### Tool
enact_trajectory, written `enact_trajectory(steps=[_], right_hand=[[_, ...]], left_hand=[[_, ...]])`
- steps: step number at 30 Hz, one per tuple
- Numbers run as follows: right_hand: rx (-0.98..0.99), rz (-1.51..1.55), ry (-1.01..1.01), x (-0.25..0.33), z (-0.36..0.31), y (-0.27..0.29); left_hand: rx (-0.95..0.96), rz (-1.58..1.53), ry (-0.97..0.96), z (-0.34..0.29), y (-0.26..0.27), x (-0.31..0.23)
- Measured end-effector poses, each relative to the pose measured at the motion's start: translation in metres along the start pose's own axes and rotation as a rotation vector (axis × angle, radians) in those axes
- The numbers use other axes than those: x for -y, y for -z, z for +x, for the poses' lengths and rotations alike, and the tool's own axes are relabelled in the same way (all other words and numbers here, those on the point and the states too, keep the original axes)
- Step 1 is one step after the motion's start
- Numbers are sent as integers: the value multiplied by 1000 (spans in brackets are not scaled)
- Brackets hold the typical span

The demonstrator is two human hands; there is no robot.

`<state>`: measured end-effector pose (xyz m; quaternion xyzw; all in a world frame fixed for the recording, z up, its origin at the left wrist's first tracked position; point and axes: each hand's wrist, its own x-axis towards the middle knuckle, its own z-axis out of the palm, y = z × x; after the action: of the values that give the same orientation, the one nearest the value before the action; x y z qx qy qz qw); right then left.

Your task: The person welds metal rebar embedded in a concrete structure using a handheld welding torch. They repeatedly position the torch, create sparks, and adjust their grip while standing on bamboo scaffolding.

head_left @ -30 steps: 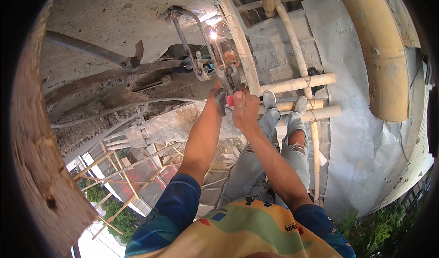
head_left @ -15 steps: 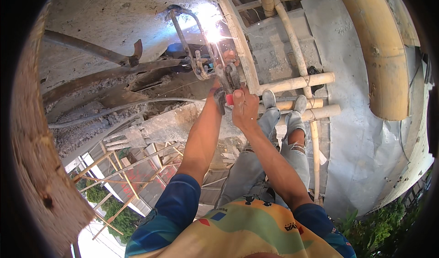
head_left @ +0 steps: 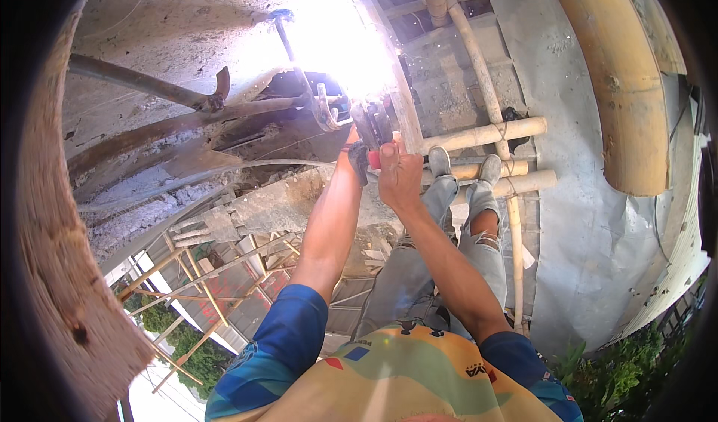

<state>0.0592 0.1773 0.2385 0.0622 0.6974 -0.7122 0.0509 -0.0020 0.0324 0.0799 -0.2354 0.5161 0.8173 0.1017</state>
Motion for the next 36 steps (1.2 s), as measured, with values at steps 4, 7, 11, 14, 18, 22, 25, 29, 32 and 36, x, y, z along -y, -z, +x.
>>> enact_trajectory(steps=[4,7,11,14,18,22,25,29,32,36], right_hand=[[-12,-7,36,-8,0,-2],[9,49,30,-10,-7,0],[-9,158,23,-4,-20,8],[-5,214,-16,0,-26,11],[-7,188,-24,-3,-31,15],[13,153,-35,-10,-36,16],[17,124,-76,-12,-37,15],[8,119,-97,-13,-37,11],[8,112,-83,-14,-35,12],[-3,142,-95,-14,-34,14]], left_hand=[[-8,-1,4,-3,-1,-2],[-20,-5,5,-3,0,-4],[-51,-19,8,2,-4,-5],[-115,58,-2,2,-7,-7],[-45,16,10,-1,-9,-13],[-50,-35,-12,-4,-11,-13],[-46,-112,-3,-3,-11,-10],[-33,333,-181,2,-6,-8],[-46,149,19,5,-1,-7],[-64,116,-145,-1,-4,-4]])
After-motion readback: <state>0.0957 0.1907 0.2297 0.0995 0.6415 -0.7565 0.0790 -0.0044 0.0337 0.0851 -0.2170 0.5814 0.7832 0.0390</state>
